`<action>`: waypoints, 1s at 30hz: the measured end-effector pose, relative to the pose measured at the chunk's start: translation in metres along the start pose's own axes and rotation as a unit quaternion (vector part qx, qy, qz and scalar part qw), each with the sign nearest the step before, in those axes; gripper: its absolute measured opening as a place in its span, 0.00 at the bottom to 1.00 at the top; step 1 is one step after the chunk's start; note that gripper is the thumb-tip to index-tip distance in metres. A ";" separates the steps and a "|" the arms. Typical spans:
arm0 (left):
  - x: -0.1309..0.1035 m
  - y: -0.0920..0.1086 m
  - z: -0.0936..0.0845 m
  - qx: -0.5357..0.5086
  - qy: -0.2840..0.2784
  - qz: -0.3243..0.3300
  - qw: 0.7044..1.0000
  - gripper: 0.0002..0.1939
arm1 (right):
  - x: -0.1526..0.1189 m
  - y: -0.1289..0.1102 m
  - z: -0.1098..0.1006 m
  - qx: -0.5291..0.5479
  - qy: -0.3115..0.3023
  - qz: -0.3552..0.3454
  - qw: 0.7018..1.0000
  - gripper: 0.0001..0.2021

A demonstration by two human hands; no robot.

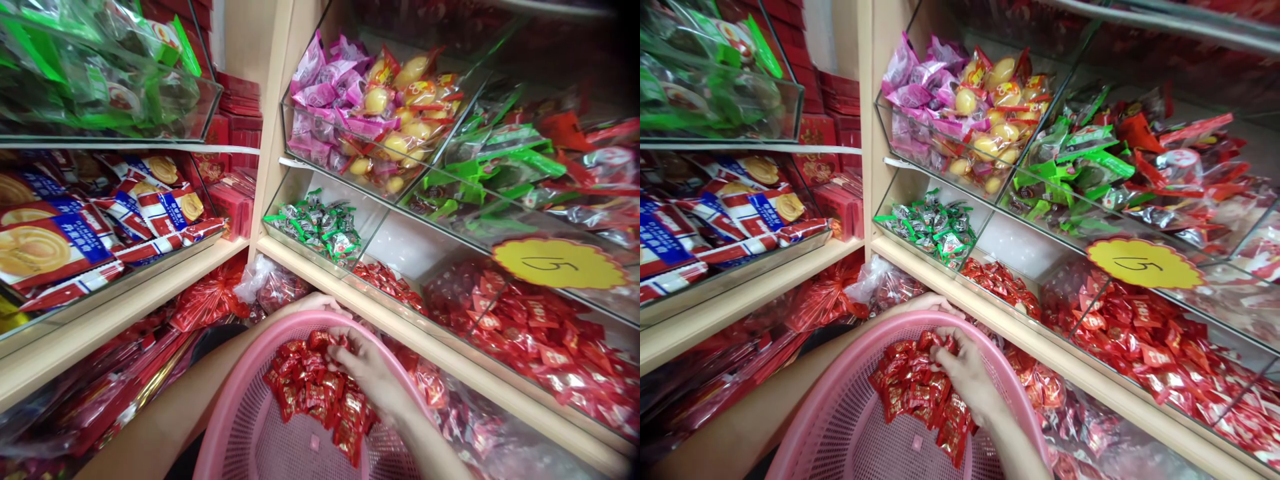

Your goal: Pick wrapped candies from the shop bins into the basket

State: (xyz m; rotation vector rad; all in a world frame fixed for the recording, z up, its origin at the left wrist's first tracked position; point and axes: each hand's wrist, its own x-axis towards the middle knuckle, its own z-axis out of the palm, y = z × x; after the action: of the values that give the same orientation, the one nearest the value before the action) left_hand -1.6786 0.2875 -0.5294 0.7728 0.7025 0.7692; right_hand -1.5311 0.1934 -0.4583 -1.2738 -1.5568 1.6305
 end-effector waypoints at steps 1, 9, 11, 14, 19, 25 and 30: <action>0.000 0.000 0.001 -0.002 -0.001 -0.008 1.000 0.17 | 0.000 0.001 0.002 -0.056 0.000 -0.033 0.998 0.15; -0.001 0.002 0.007 -0.028 -0.003 -0.024 0.999 0.18 | 0.002 -0.006 0.019 -0.392 0.034 -0.200 0.897 0.15; -0.001 0.004 0.007 -0.031 -0.002 -0.025 0.999 0.18 | 0.004 -0.009 0.023 -0.452 0.026 -0.210 0.867 0.16; 0.000 0.007 0.007 -0.036 0.003 -0.028 0.999 0.19 | 0.008 -0.011 0.027 -0.525 0.007 -0.219 0.822 0.15; -0.001 0.008 0.009 -0.045 0.000 -0.037 0.998 0.19 | 0.013 -0.012 0.018 -0.549 0.002 -0.221 0.806 0.13; -0.001 0.006 0.008 -0.047 -0.024 -0.047 0.997 0.18 | 0.015 -0.016 -0.001 -0.495 -0.032 -0.234 0.836 0.19; 0.002 0.008 0.004 -0.038 -0.032 -0.048 0.998 0.19 | 0.017 -0.015 0.009 -0.500 -0.085 -0.301 0.807 0.20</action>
State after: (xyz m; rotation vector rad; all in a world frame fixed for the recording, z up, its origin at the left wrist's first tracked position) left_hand -1.6771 0.2915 -0.5211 0.6860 0.6449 0.6769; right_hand -1.5489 0.2075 -0.4489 -0.8569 -2.7407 0.4627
